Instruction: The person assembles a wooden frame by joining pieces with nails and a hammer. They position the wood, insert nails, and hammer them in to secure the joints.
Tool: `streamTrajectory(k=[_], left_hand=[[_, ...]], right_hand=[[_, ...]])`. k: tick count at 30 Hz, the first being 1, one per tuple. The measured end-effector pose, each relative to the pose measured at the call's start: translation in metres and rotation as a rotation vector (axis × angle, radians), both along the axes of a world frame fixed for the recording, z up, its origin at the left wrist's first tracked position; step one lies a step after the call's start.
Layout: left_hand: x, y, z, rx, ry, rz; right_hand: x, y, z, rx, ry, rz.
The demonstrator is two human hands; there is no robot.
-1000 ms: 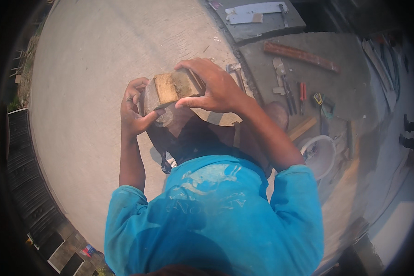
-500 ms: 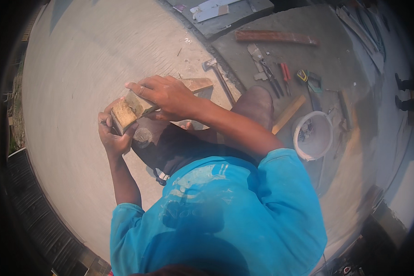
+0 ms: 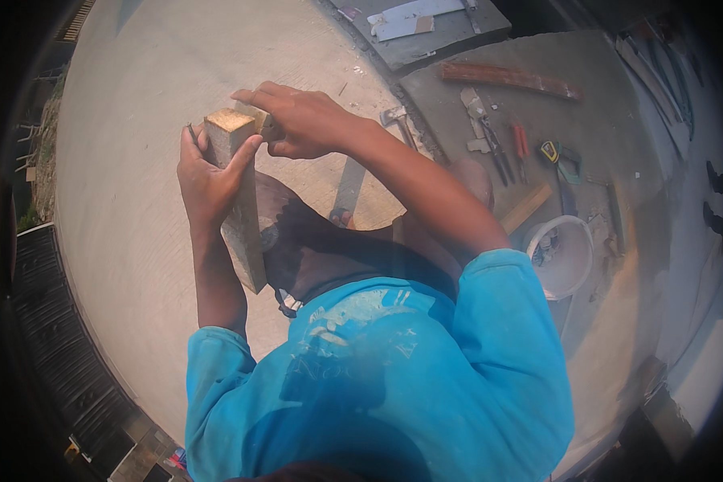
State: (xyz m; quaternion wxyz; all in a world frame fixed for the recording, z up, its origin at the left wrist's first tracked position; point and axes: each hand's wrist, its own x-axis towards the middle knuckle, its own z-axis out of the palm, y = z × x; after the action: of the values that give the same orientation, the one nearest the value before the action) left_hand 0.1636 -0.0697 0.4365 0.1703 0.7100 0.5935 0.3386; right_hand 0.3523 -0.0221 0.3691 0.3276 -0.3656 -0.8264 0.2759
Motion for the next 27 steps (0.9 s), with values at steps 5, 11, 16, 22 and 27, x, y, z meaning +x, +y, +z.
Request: streamTrajectory(k=[5, 11, 16, 22, 27], left_hand=[[0.006, 0.019, 0.002, -0.052, 0.059, -0.033], [-0.004, 0.023, 0.008, -0.077, 0.132, -0.062], [-0.013, 0.016, 0.01, -0.105, 0.092, -0.076], [-0.022, 0.004, -0.008, -0.113, 0.153, -0.025], [-0.026, -0.001, -0.027, -0.171, 0.228, -0.001]], right_hand=[[0.006, 0.013, -0.003, -0.035, -0.069, -0.003], [-0.001, 0.006, 0.008, -0.073, -0.132, -0.027], [-0.009, 0.001, 0.019, -0.076, -0.234, -0.004], [-0.018, 0.0, 0.011, -0.028, -0.277, 0.081], [-0.022, 0.0, -0.016, 0.052, -0.296, 0.117]])
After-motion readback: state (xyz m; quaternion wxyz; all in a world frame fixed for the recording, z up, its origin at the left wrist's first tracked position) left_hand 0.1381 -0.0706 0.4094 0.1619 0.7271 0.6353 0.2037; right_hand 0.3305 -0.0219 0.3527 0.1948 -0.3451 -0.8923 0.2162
